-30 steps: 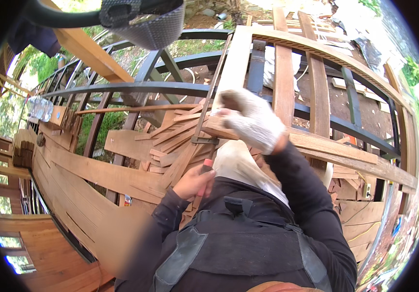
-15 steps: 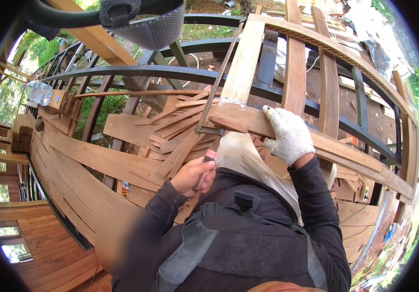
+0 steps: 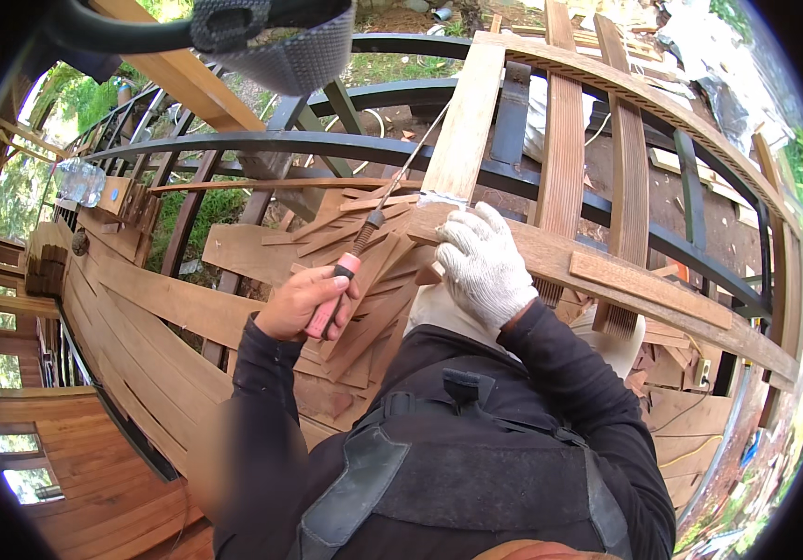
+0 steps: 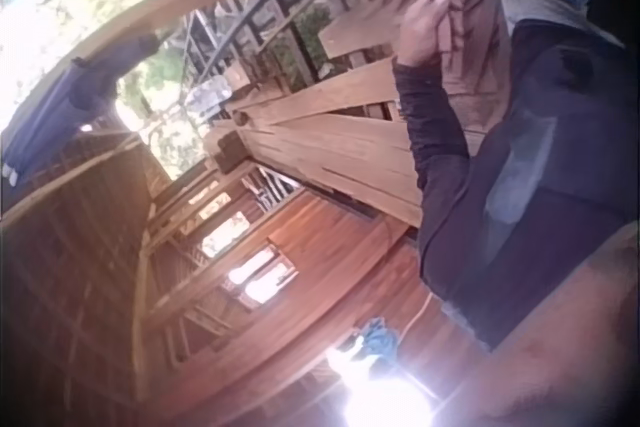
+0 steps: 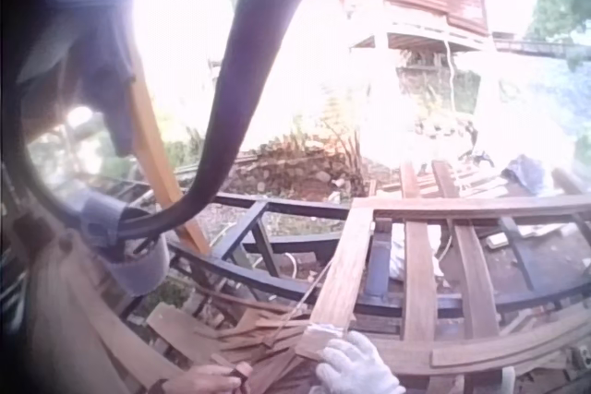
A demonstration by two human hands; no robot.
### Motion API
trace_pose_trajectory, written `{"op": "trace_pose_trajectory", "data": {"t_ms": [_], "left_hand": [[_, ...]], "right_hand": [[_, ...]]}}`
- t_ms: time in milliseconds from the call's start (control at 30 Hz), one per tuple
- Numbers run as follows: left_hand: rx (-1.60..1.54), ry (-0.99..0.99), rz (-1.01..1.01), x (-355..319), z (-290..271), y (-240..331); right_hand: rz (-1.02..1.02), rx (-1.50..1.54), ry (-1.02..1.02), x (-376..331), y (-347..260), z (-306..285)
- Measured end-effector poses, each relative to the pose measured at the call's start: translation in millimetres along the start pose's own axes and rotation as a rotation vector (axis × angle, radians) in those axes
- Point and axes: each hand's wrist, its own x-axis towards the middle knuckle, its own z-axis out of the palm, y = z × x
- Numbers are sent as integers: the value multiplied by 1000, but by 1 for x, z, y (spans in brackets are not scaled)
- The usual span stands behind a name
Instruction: The person assembles a wooden structure by positioning planks, applying glue, and securing them with clamps. They repeatedly adjust and align the pieces to fit the frame.
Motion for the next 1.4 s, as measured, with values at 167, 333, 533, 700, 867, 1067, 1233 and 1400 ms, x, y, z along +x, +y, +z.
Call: {"op": "trace_pose_trajectory", "data": {"t_ms": [167, 333, 533, 700, 867, 1067, 1233, 1400], "left_hand": [[24, -89, -51, -7, -7, 2], [290, -247, -137, 9, -4, -6], [335, -305, -277, 37, 12, -57], [297, -276, -348, 70, 3, -126], [796, -245, -221, 87, -39, -95], [583, 314, 315, 186, 31, 72], [1039, 369, 197, 284, 67, 77], [1049, 404, 189, 292, 68, 79]], "right_hand": [[183, 35, 98, -19, 9, -44], [351, -108, -56, -44, 35, -83], [387, -135, -194, -59, 38, -83], [411, -178, -235, -49, 39, -81], [420, -177, -296, -47, 47, -77], [411, -203, -330, -53, 55, -78], [387, -167, -314, -52, 52, -78], [376, -134, -343, -56, 45, -84]]}}
